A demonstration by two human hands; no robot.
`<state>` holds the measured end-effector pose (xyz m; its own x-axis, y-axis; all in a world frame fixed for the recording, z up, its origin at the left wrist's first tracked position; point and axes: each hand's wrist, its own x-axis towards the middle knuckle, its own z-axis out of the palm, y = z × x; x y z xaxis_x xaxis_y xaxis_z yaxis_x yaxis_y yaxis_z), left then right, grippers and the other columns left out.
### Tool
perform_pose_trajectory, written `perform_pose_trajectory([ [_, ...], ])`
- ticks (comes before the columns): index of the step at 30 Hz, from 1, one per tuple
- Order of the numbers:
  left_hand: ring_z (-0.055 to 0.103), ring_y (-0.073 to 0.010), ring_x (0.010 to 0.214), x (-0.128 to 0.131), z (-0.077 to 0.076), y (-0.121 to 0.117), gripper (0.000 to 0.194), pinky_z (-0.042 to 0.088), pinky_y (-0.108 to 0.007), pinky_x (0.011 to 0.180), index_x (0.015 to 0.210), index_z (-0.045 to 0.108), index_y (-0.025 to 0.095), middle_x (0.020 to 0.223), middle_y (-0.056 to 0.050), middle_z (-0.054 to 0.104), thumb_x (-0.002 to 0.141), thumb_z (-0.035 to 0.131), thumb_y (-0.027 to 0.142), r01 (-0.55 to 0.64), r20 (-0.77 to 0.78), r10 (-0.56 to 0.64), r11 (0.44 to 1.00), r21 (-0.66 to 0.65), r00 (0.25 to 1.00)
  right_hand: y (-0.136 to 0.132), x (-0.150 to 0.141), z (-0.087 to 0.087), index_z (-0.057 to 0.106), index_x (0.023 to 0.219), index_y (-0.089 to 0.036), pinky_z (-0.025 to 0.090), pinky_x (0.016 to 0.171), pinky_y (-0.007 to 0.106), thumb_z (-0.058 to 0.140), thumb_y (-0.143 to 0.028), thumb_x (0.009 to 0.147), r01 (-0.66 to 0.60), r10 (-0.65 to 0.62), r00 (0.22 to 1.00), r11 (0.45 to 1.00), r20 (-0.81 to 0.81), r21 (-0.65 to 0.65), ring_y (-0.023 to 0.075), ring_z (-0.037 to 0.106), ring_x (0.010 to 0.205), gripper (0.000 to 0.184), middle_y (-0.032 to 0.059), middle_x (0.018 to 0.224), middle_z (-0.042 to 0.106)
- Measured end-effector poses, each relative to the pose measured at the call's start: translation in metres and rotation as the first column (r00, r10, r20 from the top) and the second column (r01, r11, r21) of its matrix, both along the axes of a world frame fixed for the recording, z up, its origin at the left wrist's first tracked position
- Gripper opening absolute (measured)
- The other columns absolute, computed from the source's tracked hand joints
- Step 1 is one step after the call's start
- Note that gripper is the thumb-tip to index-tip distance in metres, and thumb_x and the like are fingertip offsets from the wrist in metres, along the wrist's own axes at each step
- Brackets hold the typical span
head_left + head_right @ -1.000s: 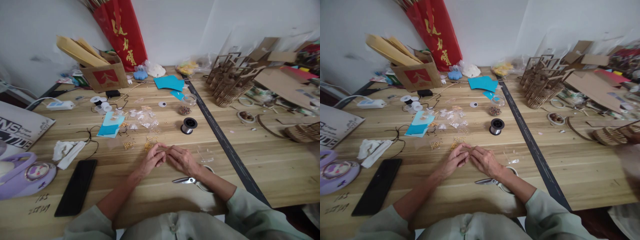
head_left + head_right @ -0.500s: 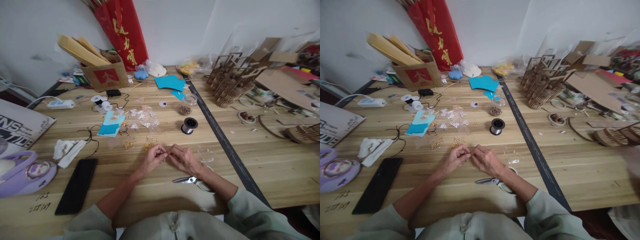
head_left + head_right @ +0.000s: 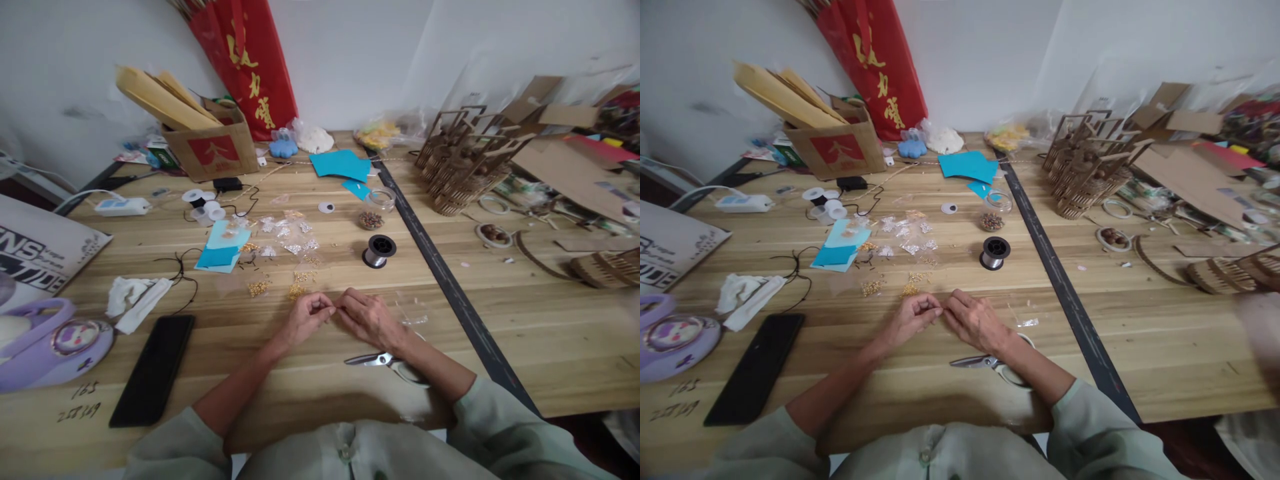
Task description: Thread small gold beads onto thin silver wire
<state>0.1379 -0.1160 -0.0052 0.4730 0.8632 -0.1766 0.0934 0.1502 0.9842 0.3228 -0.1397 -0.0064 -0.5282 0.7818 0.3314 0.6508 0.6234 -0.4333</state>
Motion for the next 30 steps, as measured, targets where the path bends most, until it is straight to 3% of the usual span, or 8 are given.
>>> perform_pose_trajectory([
  [7, 0.039, -0.0057, 0.048, -0.0021, 0.0076, -0.0008, 0.026, 0.027, -0.018, 0.045, 0.071, 0.057, 0.014, 0.054, 0.005, 0.046, 0.07, 0.067, 0.037, -0.012, 0.019, 0.013, 0.996, -0.093, 1.0, 0.003, -0.0029, 0.005, 0.059, 0.087, -0.016, 0.036, 0.054, 0.021, 0.051, -0.023, 0.09, -0.029, -0.018, 0.957, 0.987, -0.29, -0.16, 0.009, 0.048, 0.057, 0.011, 0.0013, 0.074, 0.054],
  [13, 0.036, -0.0046, 0.046, -0.0052, 0.0042, 0.0013, 0.03, 0.022, -0.017, 0.041, 0.076, 0.058, 0.014, 0.057, 0.005, 0.046, 0.068, 0.07, 0.041, -0.03, 0.071, 0.044, 0.981, -0.194, 0.997, 0.0064, 0.0017, 0.0078, 0.064, 0.094, -0.017, 0.043, 0.064, 0.023, 0.045, -0.027, 0.093, -0.035, -0.084, 0.916, 0.957, -0.392, -0.287, 0.0137, 0.057, 0.072, 0.021, 0.0055, 0.082, 0.064],
  [20, 0.034, -0.0041, 0.045, -0.0061, 0.0027, 0.0025, 0.03, 0.022, -0.017, 0.042, 0.077, 0.059, 0.014, 0.054, 0.005, 0.045, 0.069, 0.07, 0.041, -0.054, 0.112, 0.074, 0.983, -0.175, 0.991, 0.0034, 0.0001, 0.0035, 0.048, 0.107, -0.019, 0.043, 0.059, 0.022, 0.052, -0.033, 0.09, -0.072, -0.275, 0.776, 0.856, -0.568, -0.512, 0.0131, 0.06, 0.068, 0.023, 0.0025, 0.081, 0.067],
  [23, 0.034, -0.004, 0.046, -0.006, 0.0027, 0.0026, 0.031, 0.022, -0.017, 0.042, 0.077, 0.059, 0.014, 0.055, 0.005, 0.046, 0.069, 0.07, 0.042, -0.063, 0.114, 0.083, 0.983, -0.17, 0.99, 0.0018, -0.0017, 0.0022, 0.05, 0.108, -0.019, 0.042, 0.055, 0.022, 0.055, -0.036, 0.088, -0.069, -0.314, 0.758, 0.833, -0.571, -0.549, 0.0121, 0.059, 0.062, 0.027, 0.0038, 0.083, 0.07],
  [27, 0.034, -0.0039, 0.046, -0.0059, 0.0012, 0.0031, 0.031, 0.022, -0.017, 0.042, 0.076, 0.059, 0.013, 0.056, 0.005, 0.046, 0.068, 0.071, 0.041, -0.078, 0.122, 0.101, 0.981, -0.178, 0.987, -0.0002, -0.0048, 0.0036, 0.061, 0.094, -0.016, 0.039, 0.049, 0.021, 0.055, -0.038, 0.087, -0.05, -0.304, 0.798, 0.827, -0.521, -0.559, 0.0089, 0.051, 0.05, 0.024, 0.0044, 0.079, 0.069],
  [30, 0.034, -0.0039, 0.046, -0.0063, -0.0005, 0.0034, 0.03, 0.022, -0.017, 0.042, 0.077, 0.059, 0.014, 0.056, 0.005, 0.046, 0.069, 0.07, 0.04, -0.081, 0.121, 0.103, 0.981, -0.176, 0.987, -0.0009, -0.0072, 0.0052, 0.06, 0.089, -0.015, 0.037, 0.047, 0.02, 0.053, -0.038, 0.088, -0.043, -0.313, 0.793, 0.826, -0.522, -0.562, 0.0083, 0.049, 0.048, 0.024, 0.0032, 0.072, 0.066],
])
